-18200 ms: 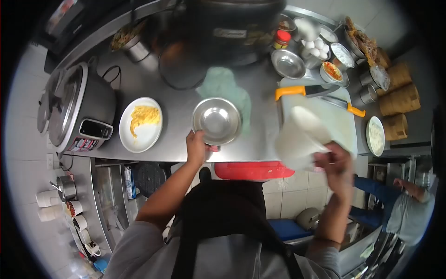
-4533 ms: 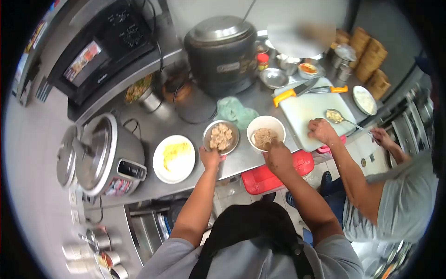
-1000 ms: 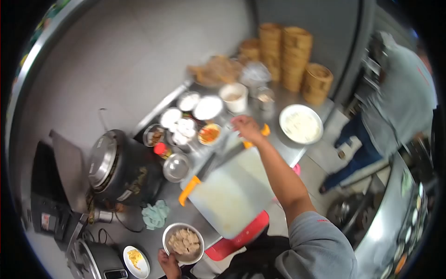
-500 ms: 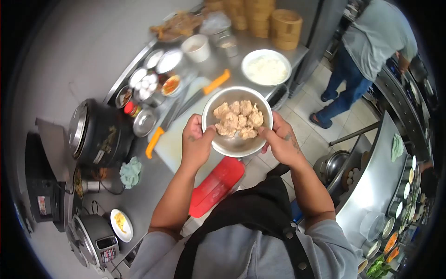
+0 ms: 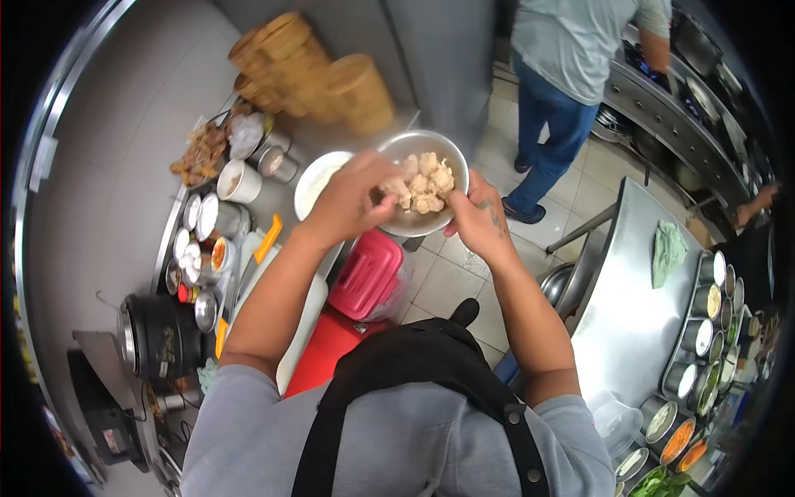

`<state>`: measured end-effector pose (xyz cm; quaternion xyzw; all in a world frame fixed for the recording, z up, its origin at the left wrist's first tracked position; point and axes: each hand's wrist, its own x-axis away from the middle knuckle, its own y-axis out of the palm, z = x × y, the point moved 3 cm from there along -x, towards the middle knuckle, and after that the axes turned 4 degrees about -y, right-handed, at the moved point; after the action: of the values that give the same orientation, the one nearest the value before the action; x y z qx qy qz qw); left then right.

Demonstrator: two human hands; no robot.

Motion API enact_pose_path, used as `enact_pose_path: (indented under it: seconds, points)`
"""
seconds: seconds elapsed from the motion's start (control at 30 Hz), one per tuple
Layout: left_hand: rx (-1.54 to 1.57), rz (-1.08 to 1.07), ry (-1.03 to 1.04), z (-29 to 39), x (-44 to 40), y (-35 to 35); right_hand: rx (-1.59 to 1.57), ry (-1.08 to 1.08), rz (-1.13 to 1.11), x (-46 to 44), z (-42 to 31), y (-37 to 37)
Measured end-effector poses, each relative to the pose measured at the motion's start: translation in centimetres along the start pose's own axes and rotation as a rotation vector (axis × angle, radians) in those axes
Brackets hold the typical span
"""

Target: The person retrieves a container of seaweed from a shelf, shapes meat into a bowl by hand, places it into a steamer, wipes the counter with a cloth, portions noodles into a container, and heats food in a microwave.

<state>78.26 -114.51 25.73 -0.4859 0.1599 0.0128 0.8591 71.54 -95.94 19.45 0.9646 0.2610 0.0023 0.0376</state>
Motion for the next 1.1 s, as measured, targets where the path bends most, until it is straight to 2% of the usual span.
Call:
enact_pose_path:
  seconds: [0.07, 0.17, 0.3, 0.37, 0.43, 0.5, 0.57, 0.6, 0.73, 0.8, 0.83, 0.9, 0.97, 1.03, 1.1]
  points:
    - [0.175, 0.042, -0.077, -0.3, -2.7, 0.8, -0.029, 0.002, 0.045, -1.0, -0.3, -2.3]
    - [0.276, 0.133, -0.102, 0.4, -6.1, 1.6, -0.073, 0.010, 0.086, -2.4, -0.9, -5.2]
    - [0.212, 0.217, -0.046, 0.9, -10.5, 2.1, -0.101, 0.016, 0.111, -4.7, -1.3, -8.4]
    - [0.192, 0.192, -0.035, 0.5, -12.2, 2.8, -0.112, 0.024, 0.126, -6.3, -1.1, -9.6]
    - [0.030, 0.098, 0.128, 0.0, -13.9, 3.9, -0.127, 0.036, 0.139, -8.6, -0.7, -10.8]
    - [0.019, 0.099, 0.151, -1.1, -15.7, 4.7, -0.097, 0.038, 0.131, -11.1, 0.0, -11.7]
    - [0.068, -0.073, 0.188, -2.8, -17.9, 5.6, -0.097, 0.043, 0.126, -13.9, 0.3, -12.4]
    - [0.149, -0.079, 0.123, -3.5, -19.2, 5.9, -0.103, 0.045, 0.124, -15.4, 0.3, -12.6]
    - [0.201, -0.077, 0.093, -7.3, -24.6, 6.0, -0.078, 0.060, 0.144, -21.5, 1.3, -13.9]
    - [0.319, -0.080, -0.143, -8.8, -27.7, 5.3, -0.073, 0.080, 0.142, -24.6, 0.8, -14.7]
    - [0.323, -0.073, -0.138, -9.7, -29.3, 5.4, -0.064, 0.075, 0.142, -26.1, 0.5, -15.0]
    - [0.129, 0.087, -0.034, -11.2, -32.8, 5.4, -0.055, 0.059, 0.172, -28.1, 0.2, -15.7]
    - [0.119, 0.081, -0.039, -11.4, -35.7, 6.2, -0.021, 0.078, 0.144, -29.7, -0.2, -16.5]
    - [-0.176, 0.053, 0.017, -11.0, -38.6, 7.0, -0.016, 0.064, 0.123, -31.3, -0.5, -17.4]
    - [-0.173, 0.064, 0.002, -11.3, -41.0, 7.8, -0.058, 0.068, 0.120, -32.9, -0.7, -18.2]
